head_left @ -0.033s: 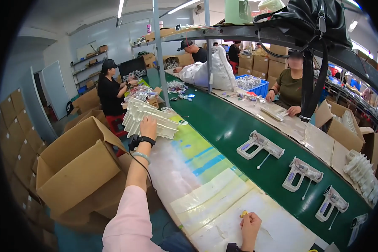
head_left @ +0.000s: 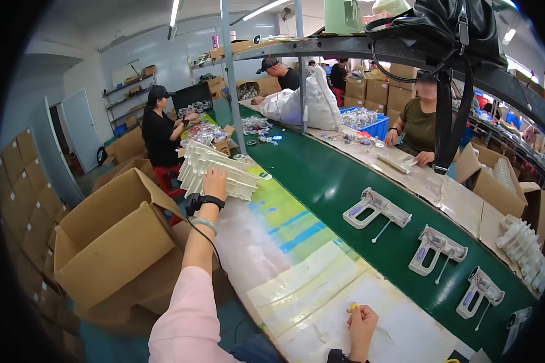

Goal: The person assembles a toy gun by placing a battery, motor, and circuit board into the plastic housing. They route a tube through the shell, secure components with tape, and fit the housing halves together before placing it on the conveyor belt.

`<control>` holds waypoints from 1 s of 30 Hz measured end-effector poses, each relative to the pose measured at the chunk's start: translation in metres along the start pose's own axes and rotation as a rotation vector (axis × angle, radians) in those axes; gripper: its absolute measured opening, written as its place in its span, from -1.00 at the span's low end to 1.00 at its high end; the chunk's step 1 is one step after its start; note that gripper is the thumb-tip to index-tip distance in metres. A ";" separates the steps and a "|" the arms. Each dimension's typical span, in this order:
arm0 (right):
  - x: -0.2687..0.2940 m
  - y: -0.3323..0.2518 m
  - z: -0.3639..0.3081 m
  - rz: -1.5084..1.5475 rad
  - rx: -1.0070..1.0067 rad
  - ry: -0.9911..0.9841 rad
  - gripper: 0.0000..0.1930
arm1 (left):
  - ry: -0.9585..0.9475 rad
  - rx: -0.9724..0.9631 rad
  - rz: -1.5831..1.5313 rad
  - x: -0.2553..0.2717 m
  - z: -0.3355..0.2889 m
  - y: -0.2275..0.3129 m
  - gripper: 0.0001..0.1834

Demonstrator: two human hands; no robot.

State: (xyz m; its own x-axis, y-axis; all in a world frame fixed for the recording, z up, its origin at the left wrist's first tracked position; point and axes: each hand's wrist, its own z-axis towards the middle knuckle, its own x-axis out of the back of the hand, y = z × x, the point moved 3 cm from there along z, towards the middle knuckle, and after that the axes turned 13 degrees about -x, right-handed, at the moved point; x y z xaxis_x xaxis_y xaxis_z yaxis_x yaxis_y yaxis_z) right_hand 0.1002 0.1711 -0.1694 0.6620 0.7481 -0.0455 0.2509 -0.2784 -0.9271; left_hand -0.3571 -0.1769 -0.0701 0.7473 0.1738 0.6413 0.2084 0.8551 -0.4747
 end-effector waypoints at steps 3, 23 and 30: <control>-0.005 0.001 -0.001 -0.015 0.007 -0.004 -0.78 | -0.069 0.035 0.067 -0.002 -0.004 -0.010 -0.88; 0.104 -0.034 -0.238 -0.001 0.029 0.579 -0.68 | -0.685 -1.239 -1.423 0.190 -0.062 0.297 -0.73; 0.276 0.171 -0.515 -0.256 -0.292 2.229 -0.43 | -0.871 -0.541 -2.024 0.176 -0.094 0.318 -0.83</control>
State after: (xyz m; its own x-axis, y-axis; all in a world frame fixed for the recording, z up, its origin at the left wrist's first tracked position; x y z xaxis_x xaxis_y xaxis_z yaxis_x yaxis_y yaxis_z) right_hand 0.6897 0.0200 -0.1493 0.0408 -0.8171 0.5751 0.3577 -0.5255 -0.7720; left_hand -0.1001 0.0794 -0.1649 -0.9278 -0.2368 0.2883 0.2995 -0.0121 0.9540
